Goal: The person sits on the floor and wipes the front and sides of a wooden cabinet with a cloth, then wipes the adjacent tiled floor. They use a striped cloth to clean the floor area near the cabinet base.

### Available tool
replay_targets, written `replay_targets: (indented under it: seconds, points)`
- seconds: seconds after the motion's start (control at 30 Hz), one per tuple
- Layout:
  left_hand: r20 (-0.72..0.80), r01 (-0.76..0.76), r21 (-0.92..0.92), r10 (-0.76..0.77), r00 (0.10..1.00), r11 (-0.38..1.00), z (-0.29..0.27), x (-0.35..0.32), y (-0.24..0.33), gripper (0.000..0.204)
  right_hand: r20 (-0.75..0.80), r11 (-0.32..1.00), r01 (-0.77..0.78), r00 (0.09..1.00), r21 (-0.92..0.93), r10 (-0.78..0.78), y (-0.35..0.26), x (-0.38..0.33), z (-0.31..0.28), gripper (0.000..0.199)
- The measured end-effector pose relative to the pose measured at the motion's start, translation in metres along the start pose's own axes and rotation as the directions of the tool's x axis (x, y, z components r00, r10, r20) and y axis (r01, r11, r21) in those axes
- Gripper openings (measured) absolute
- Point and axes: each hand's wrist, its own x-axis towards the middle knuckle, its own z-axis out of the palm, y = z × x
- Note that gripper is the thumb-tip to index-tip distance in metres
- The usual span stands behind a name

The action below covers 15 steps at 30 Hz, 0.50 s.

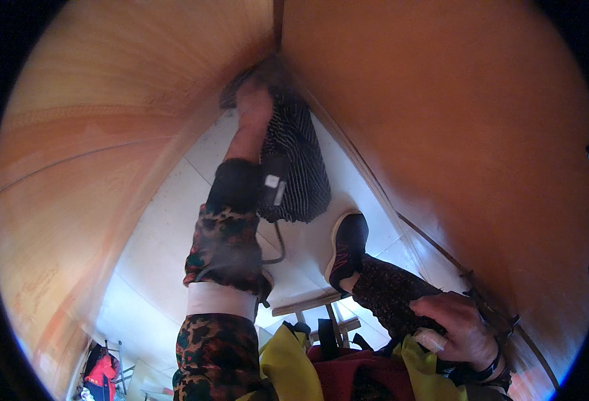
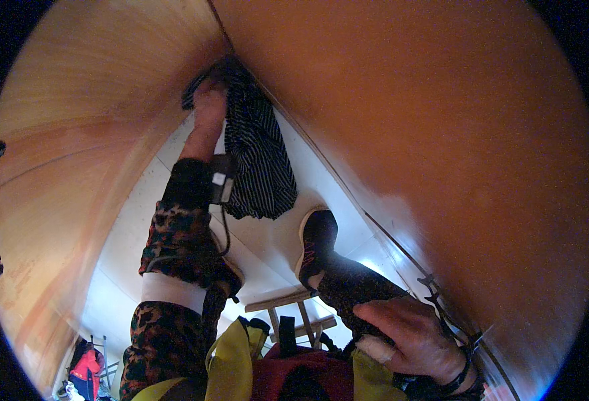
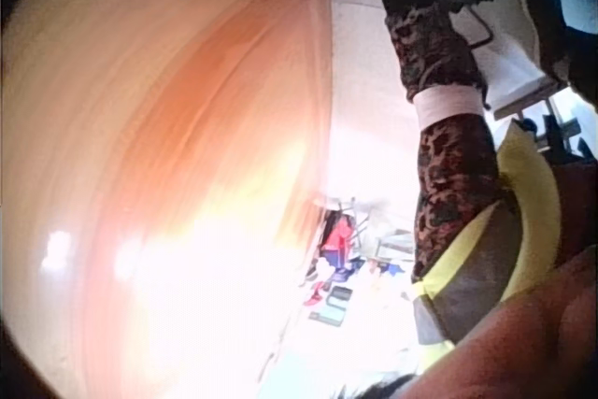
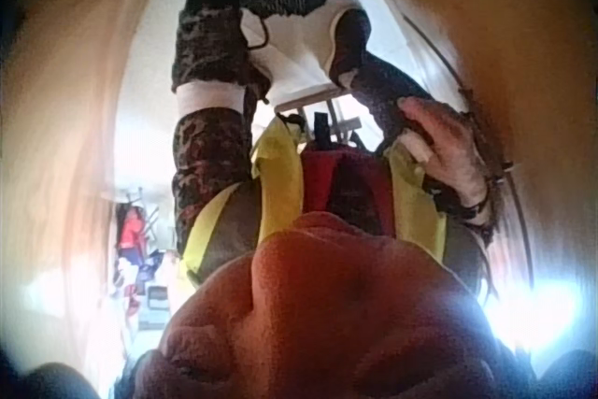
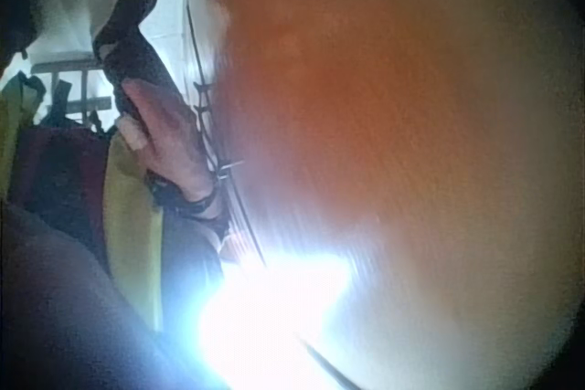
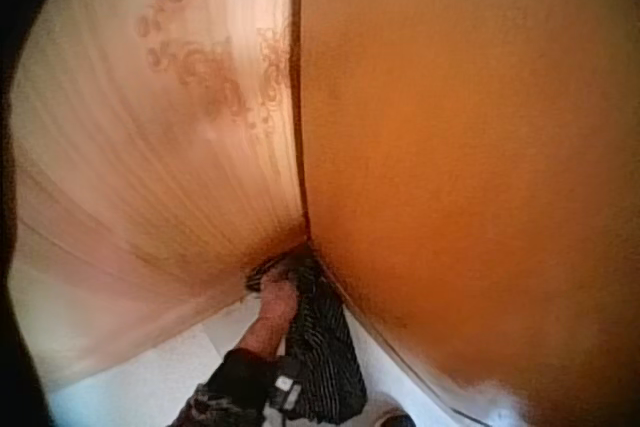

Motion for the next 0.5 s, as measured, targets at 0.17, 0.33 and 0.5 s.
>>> replay_targets:
  seconds: [0.17, 0.33, 0.5]
  points:
    - [0.108, -0.028, 0.229, 0.004, 0.994, 0.973, -0.019, -0.001, -0.013, 0.028, 0.063, 1.000, -0.020, 0.998, -0.002, 0.020, -0.001, 0.000, -0.002, 0.047]
    - [0.076, -0.203, 0.217, 0.191, 0.979, 0.955, 0.021, 0.023, 0.005, 0.028, 0.071, 0.999, -0.031, 0.997, -0.007, 0.032, 0.001, 0.000, -0.002, 0.049]
    - [0.090, -0.079, 0.091, 0.070, 0.993, 0.993, -0.017, -0.007, -0.019, 0.027, 0.105, 0.999, -0.042, 0.994, 0.001, 0.042, 0.002, 0.000, -0.005, 0.051]
